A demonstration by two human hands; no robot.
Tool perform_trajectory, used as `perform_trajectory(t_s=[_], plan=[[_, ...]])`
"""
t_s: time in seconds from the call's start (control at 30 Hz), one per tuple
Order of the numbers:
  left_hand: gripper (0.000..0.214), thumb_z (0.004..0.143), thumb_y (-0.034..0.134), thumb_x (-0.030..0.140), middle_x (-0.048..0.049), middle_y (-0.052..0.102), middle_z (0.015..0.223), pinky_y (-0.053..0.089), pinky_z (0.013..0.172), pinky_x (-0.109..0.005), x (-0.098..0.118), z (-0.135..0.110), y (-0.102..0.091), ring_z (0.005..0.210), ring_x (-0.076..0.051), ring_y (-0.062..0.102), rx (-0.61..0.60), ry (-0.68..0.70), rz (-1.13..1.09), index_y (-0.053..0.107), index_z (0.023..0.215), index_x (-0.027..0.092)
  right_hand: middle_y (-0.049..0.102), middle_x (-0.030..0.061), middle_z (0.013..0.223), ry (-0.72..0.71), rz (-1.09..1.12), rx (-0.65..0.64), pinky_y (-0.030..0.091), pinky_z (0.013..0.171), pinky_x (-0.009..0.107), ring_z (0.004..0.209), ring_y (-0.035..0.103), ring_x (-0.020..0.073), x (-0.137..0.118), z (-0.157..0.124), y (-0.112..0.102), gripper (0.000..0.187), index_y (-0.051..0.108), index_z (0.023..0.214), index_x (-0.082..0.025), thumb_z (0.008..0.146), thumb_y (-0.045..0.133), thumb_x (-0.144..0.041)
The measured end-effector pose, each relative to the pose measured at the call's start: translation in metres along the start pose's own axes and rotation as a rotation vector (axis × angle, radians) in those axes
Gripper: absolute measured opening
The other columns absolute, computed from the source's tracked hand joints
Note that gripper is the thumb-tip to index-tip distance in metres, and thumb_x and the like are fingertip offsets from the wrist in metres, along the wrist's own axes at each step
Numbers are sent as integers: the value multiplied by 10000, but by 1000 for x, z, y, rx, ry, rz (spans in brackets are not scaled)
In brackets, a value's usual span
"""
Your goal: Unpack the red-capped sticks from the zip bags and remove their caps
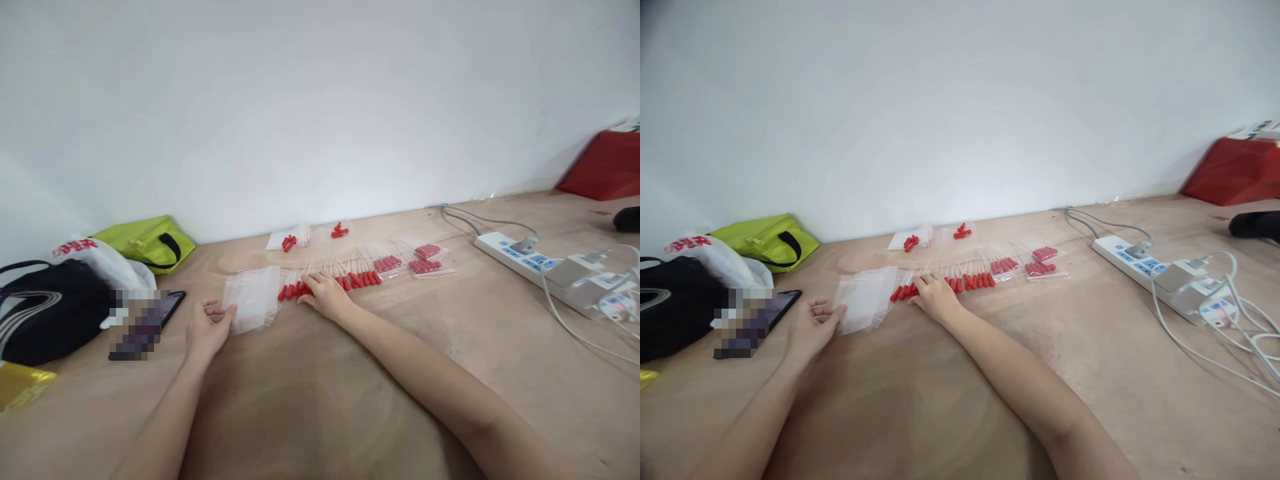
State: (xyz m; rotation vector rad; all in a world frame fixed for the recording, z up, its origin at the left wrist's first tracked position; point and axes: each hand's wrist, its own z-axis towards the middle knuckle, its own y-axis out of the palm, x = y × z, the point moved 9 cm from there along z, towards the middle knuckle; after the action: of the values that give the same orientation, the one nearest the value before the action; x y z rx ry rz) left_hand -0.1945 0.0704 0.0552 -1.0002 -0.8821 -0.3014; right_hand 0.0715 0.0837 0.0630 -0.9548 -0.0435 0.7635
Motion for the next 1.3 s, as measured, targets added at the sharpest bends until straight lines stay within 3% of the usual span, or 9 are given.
perform_trajectory(t_s=[0.2,0.33,0.47,0.67,0.77,0.83,0.97,1.1,1.3], plan=[[506,582,596,441,-86,582,888,478,633,-352,11,-6,13,722,-219,577,-62,119,222,492,974,138,601,47,961,18,-119,67,345,739,318,878,491,207,13,-25,-34,307,599,963,-214,773,553,-449],[444,666,529,470,-146,546,1040,360,874,-479,41,-22,5,1048,-325,463,113,380,412,558,962,140,604,59,925,107,-187,121,293,755,336,861,475,203,54,-54,-72,270,625,910,-205,837,448,-395],[357,748,480,462,-137,528,1085,310,902,-473,71,-58,6,1064,-308,446,264,664,399,602,905,166,584,72,1034,188,-333,29,254,771,353,930,448,229,108,-79,-95,328,595,1035,-206,750,518,-347],[143,762,545,341,-73,581,995,331,872,-407,104,-112,47,1015,-258,498,52,1052,330,627,796,228,629,77,870,288,-458,-115,257,742,331,847,446,219,155,-86,-92,241,654,828,-192,817,420,-249],[117,768,536,306,-69,588,993,338,864,-414,108,-118,56,1014,-261,502,-23,1076,324,625,785,231,627,87,856,294,-495,-142,256,738,335,854,454,224,158,-81,-86,247,637,781,-180,838,407,-249],[123,773,526,302,-71,592,979,353,860,-413,107,-116,57,998,-256,511,-40,1066,308,620,771,223,616,105,929,310,-523,-123,261,739,340,885,456,238,158,-78,-87,242,621,873,-167,829,444,-326],[121,777,518,282,-77,587,968,378,849,-405,108,-116,58,969,-246,518,-66,1085,296,614,760,211,568,110,1104,308,-527,-131,263,737,350,945,451,258,161,-72,-88,451,543,1096,-199,790,469,-520],[115,780,518,266,-84,575,957,396,829,-394,109,-117,58,950,-238,515,-83,1099,289,609,761,198,604,60,1025,281,-487,-258,251,714,329,920,473,227,168,-65,-80,323,597,968,-250,799,486,-502],[132,794,498,265,-81,564,949,407,821,-382,107,-118,60,935,-226,514,-133,1079,267,605,760,195,605,44,932,259,-413,-254,237,671,289,863,500,184,171,-60,-74,200,591,794,-211,812,512,-394]])
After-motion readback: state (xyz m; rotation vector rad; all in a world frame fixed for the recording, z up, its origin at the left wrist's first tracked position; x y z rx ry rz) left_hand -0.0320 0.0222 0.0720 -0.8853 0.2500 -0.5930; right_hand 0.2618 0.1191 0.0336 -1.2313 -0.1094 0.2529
